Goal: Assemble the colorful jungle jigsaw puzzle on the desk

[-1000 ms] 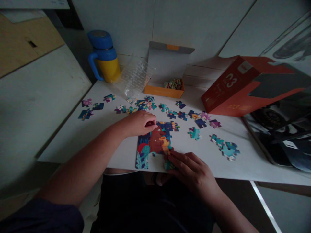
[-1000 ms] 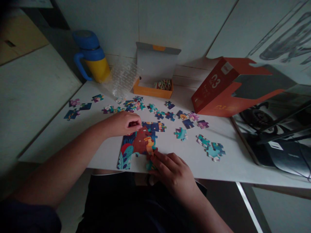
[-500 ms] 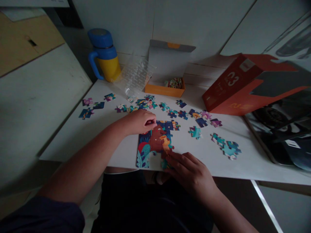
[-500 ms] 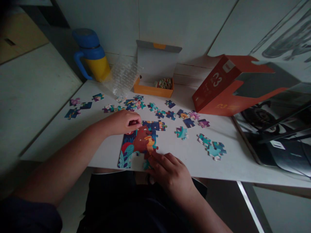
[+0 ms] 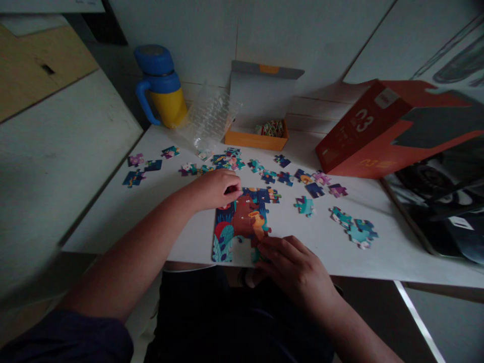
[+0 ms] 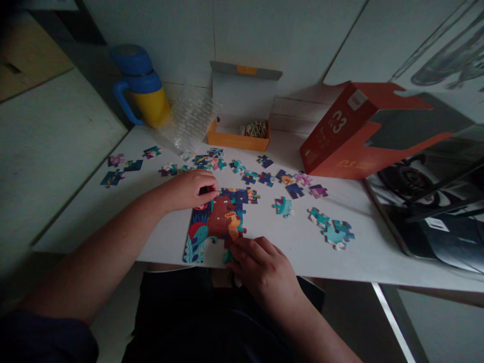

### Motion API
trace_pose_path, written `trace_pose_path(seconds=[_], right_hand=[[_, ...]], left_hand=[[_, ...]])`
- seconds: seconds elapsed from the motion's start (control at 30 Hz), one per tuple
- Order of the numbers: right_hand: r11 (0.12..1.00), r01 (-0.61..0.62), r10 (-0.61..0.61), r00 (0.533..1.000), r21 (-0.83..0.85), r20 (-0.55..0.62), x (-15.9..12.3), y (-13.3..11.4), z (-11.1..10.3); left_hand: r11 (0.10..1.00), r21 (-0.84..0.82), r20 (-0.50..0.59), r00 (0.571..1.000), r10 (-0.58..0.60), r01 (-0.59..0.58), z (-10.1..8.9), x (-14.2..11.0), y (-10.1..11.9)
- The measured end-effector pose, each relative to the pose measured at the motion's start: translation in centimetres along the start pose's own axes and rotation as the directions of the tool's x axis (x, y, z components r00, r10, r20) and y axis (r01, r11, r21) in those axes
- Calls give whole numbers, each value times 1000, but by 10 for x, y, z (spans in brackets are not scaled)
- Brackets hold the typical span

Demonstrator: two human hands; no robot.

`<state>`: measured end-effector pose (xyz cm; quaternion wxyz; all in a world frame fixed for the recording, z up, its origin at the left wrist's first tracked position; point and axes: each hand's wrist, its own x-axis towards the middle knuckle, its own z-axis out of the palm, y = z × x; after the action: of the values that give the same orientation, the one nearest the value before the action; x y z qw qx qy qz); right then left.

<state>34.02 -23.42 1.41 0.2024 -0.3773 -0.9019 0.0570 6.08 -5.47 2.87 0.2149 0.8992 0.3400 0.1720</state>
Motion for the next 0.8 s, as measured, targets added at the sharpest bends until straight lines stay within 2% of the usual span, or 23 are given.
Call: trace_pose_path(seconds=[0.17, 0.3, 0.4, 0.47, 0.57, 0.67, 0.8], right_hand=[[994, -104, 104, 995, 46, -2, 2, 0, 7], [991, -135, 135, 991, 16, -11, 6, -2, 12], [994, -107, 107, 994, 10, -12, 9, 0, 7], [994, -106, 106, 994, 6, -26, 13, 11, -2], [962, -245, 233, 967, -121, -105, 24, 49, -21], [840, -441, 437, 895, -315, -88, 41, 104, -40], [736, -543, 580, 814, -403, -38, 67, 168, -55]], left_hand=[[1000, 22, -21, 1000, 9, -9, 1, -1, -2], [999, 36, -63, 998, 18, -15, 0, -1, -4], [999, 36, -73, 997, 18, -15, -1, -1, -6], [999, 33, -72, 997, 14, -12, -2, -1, -7], [1000, 26, -77, 997, 0, 2, -4, -2, -8], [1000, 26, -83, 997, -3, 6, -6, -2, -9], [998, 57, -96, 995, -2, 8, -9, -4, -13]])
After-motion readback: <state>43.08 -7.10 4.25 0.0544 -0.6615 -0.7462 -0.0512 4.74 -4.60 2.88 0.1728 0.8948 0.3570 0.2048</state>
